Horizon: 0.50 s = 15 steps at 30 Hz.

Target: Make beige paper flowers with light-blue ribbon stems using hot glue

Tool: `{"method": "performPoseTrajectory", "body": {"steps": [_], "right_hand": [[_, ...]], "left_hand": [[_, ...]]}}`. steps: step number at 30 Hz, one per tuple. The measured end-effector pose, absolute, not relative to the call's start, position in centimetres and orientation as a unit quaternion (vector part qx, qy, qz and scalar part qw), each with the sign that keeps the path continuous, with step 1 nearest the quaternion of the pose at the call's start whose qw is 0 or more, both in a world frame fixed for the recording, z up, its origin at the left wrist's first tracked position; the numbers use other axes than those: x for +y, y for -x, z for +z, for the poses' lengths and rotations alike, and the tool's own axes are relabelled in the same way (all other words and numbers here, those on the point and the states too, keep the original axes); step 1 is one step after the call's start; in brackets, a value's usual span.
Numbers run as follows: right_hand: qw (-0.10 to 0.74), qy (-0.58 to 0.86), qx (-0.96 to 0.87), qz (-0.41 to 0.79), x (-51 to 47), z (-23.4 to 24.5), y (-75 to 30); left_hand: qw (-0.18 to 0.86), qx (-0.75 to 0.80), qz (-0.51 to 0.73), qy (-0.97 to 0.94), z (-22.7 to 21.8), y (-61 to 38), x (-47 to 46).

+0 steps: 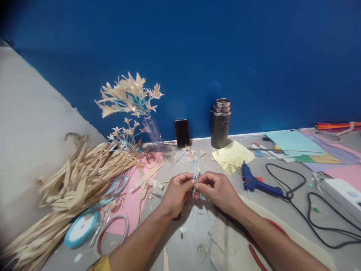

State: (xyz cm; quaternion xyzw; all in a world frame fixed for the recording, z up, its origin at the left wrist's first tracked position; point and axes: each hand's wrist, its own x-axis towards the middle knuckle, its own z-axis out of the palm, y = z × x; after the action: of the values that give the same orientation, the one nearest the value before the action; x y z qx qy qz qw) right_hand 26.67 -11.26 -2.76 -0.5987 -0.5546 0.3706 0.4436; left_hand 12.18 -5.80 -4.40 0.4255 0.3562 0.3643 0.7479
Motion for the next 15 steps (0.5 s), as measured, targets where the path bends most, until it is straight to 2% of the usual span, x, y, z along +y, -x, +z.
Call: {"method": "performPoseTrajectory", "body": {"steps": [5,15], "right_hand": [[0.441,0.616,-0.55,0.353,-11.08,-3.08,-27.04],[0.48,0.616,-0.466,0.416,-10.57,-3.21,-26.82]], "left_hand": [[0.712,0.38,0.36,-0.468,-4.12,-12.21,-6.26],[0.65,0.403,0.376,-0.524,-3.98,-12.16,-6.6]]}}
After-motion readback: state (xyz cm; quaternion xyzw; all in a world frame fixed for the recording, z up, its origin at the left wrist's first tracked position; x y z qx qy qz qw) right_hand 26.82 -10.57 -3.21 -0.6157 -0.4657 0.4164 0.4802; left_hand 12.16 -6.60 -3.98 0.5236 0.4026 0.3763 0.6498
